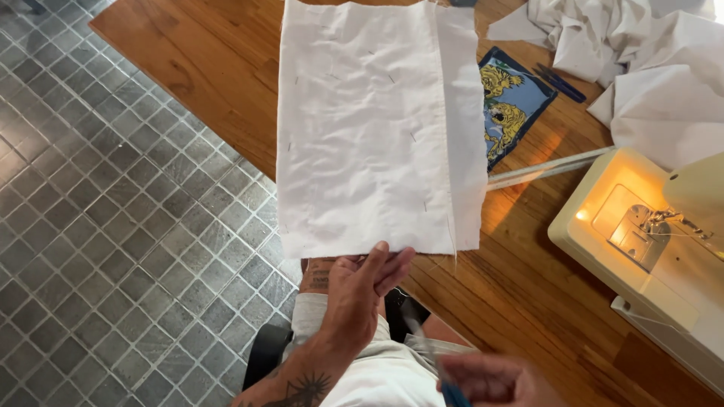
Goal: Trimming excess threads from a fabric piece using snips and smoothing it out on a work surface
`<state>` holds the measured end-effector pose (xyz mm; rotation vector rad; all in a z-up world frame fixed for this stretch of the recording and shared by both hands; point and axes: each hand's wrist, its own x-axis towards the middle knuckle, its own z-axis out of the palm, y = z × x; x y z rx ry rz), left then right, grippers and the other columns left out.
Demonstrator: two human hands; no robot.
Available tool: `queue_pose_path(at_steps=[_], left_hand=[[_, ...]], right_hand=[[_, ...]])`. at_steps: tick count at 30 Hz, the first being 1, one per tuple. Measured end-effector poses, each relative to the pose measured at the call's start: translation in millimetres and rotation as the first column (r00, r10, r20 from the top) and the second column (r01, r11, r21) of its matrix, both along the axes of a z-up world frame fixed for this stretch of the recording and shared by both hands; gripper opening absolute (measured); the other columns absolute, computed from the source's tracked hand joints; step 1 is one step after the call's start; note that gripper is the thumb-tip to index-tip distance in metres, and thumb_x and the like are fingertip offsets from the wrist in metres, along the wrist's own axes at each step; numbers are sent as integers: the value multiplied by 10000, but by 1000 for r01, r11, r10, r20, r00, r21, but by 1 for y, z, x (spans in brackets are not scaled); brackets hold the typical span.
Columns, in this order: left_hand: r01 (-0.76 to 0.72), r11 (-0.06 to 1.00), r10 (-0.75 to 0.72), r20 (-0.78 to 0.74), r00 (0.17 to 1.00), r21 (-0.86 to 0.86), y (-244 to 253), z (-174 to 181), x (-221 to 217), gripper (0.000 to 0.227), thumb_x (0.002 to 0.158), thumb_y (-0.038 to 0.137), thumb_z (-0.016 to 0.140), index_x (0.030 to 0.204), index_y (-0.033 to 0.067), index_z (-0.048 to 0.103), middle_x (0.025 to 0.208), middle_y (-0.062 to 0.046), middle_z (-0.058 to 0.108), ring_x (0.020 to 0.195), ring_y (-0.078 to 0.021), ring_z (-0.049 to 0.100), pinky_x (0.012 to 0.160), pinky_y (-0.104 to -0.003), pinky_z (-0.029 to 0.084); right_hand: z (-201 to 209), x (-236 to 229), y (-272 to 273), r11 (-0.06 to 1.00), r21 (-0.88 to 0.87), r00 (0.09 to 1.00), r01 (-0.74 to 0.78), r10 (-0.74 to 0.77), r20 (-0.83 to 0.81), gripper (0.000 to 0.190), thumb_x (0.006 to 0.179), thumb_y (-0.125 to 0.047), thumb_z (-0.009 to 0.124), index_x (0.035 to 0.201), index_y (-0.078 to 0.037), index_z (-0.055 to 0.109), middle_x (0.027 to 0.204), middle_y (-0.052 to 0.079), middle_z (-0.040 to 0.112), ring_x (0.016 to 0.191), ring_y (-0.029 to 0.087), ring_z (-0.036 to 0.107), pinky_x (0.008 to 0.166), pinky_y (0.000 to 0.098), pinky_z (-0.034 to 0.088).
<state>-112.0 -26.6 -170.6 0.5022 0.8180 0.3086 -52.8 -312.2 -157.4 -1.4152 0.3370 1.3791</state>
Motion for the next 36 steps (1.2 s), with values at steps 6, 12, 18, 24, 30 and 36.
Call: queue_pose_path(at_steps=[6,12,18,24,30,36], left_hand=[[19,999,-18,5,1000,-35,-1,9,1,330,1058,198,754,1123,-125,762,1285,-394,876,1280,-399,864,1144,-500,685],[11,996,-5,69,998,-88,3,7,-3,247,1084,132,741,1019,-104,710,1251,-425,857,1266,-453,859,1125,-484,697],[79,994,-73,79,994,-71,7,12,-5,274,1061,190,771,936,-51,738,1246,-386,889,1269,-424,878,1175,-494,683],[113,987,-111,30,993,-115,5,10,-6,271,1107,237,746,1008,-15,736,1298,-338,913,1192,-400,903,417,-378,547],[41,994,-43,-23,999,-101,11,19,1,416,1024,194,790,1166,-196,761,1175,-390,867,1177,-432,872,1081,-531,718],[73,997,-77,-138,988,-32,7,19,7,527,906,176,876,1215,-246,815,1133,-376,883,1098,-408,886,1049,-495,743]], right_hand=[[13,-6,47,967,171,979,-191,176,99,333,928,-93,969,1208,66,886,971,157,834,775,172,608,725,306,396],[4,-18,66,972,207,984,-114,83,155,619,899,-64,962,1493,40,819,1096,207,878,1027,290,859,878,343,597],[15,-15,83,971,196,977,-134,96,193,705,863,-331,937,1461,33,852,1091,206,886,1045,291,845,971,398,600],[10,-12,89,972,192,967,-138,90,238,626,883,-241,936,1433,45,850,1090,258,944,1036,316,881,859,411,640],[9,15,43,995,-95,1000,-17,15,-16,676,790,131,956,1458,175,864,1099,474,944,1008,517,902,908,542,679],[35,39,19,851,-519,449,-78,495,744,538,821,-110,910,1354,-183,938,1236,-105,944,973,62,909,872,210,711]])
